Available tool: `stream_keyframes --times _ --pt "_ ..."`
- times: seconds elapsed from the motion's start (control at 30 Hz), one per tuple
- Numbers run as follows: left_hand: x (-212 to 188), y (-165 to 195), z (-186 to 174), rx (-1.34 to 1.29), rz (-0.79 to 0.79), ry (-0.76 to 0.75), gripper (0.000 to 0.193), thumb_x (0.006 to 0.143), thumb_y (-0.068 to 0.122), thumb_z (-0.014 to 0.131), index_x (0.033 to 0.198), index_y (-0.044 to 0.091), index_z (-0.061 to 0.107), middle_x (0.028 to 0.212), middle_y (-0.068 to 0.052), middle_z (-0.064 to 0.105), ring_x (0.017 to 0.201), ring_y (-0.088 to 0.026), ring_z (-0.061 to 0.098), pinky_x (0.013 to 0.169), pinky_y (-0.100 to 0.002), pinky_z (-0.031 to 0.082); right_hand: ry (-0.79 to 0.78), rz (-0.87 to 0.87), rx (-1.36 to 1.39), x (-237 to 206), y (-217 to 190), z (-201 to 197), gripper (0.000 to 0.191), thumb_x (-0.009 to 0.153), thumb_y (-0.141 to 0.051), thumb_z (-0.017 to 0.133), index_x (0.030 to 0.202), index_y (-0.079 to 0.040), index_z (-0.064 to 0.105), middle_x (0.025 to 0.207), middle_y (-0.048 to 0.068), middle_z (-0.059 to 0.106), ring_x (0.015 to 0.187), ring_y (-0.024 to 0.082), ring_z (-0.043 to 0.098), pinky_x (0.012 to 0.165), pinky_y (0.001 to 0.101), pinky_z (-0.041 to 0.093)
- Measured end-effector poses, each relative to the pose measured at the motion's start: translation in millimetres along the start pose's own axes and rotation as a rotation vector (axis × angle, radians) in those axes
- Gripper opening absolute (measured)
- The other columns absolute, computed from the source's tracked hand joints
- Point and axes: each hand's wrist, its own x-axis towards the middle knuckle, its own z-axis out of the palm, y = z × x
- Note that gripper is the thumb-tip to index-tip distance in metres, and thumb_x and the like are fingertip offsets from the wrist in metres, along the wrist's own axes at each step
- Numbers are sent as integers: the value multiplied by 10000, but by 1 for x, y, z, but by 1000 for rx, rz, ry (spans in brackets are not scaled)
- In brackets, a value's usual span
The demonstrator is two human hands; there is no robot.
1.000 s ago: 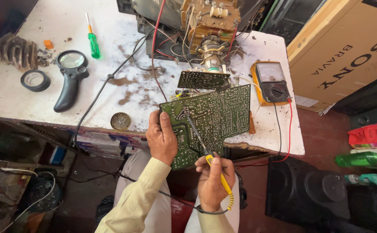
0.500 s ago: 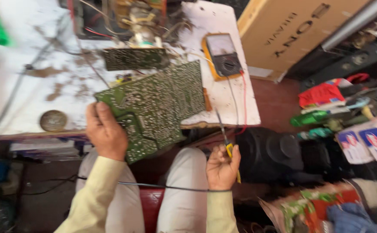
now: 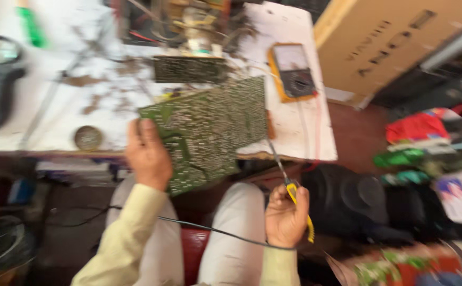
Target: The person holds a green circuit board and uses a soldering iron to apply solder to various points on the board. They repeatedly dip the iron into a small container, likely containing solder or flux, and then touch the iron to different areas of the circuit board.
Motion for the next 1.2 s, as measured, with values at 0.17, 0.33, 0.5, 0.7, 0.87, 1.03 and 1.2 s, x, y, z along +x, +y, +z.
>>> stream_keyframes --times 0.17,0.33,0.5,0.7,0.87,1.03,1.2 --pt "5 7 -5 -137 -143 -42 405 1098 375 478 1110 -10 605 893 -167 677 785 -285 638 733 -401 506 -185 -109 -488 -32 35 58 201 960 -66 619 1124 21 697 874 182 740 746 229 722 688 319 591" --pt "10 15 -7 -129 -141 -35 352 1091 341 491 1048 11 607 804 -143 663 704 -282 628 677 -399 487 -454 -419 -944 -46 45 102 213 930 60 672 1140 39 699 985 174 746 810 180 746 742 272 623" --pt "11 16 -8 -129 -167 -39 341 1085 333 501 1037 14 610 755 -128 645 649 -253 595 634 -390 469 -512 -537 -1031 -45 48 128 232 916 56 690 1146 42 709 959 160 746 769 159 735 715 257 610" --pt "11 16 -9 -182 -170 -46 349 1086 339 507 1053 7 610 774 -107 662 661 -210 598 636 -367 480 -517 -591 -1130 -49 44 141 223 911 40 699 1133 44 709 934 153 748 752 156 738 691 248 604" --pt "11 17 -9 -163 -193 -46 354 1082 341 507 1047 6 616 763 -110 661 649 -212 597 631 -367 476 -516 -565 -1116 -49 42 142 219 923 23 691 1140 45 711 936 151 751 751 152 738 695 250 608" --pt "10 16 -8 -175 -152 -34 355 1089 341 508 1050 4 612 774 -107 667 653 -209 600 631 -367 479 -422 -441 -1029 -48 48 128 207 955 6 670 1153 48 714 932 159 764 761 159 738 720 261 620" --pt "10 15 -8 -154 -182 -42 350 1083 338 508 1044 6 615 737 -111 643 623 -213 570 612 -375 462 -229 -136 -706 -38 61 108 209 992 -61 607 1146 59 681 900 171 753 752 177 712 668 278 583"
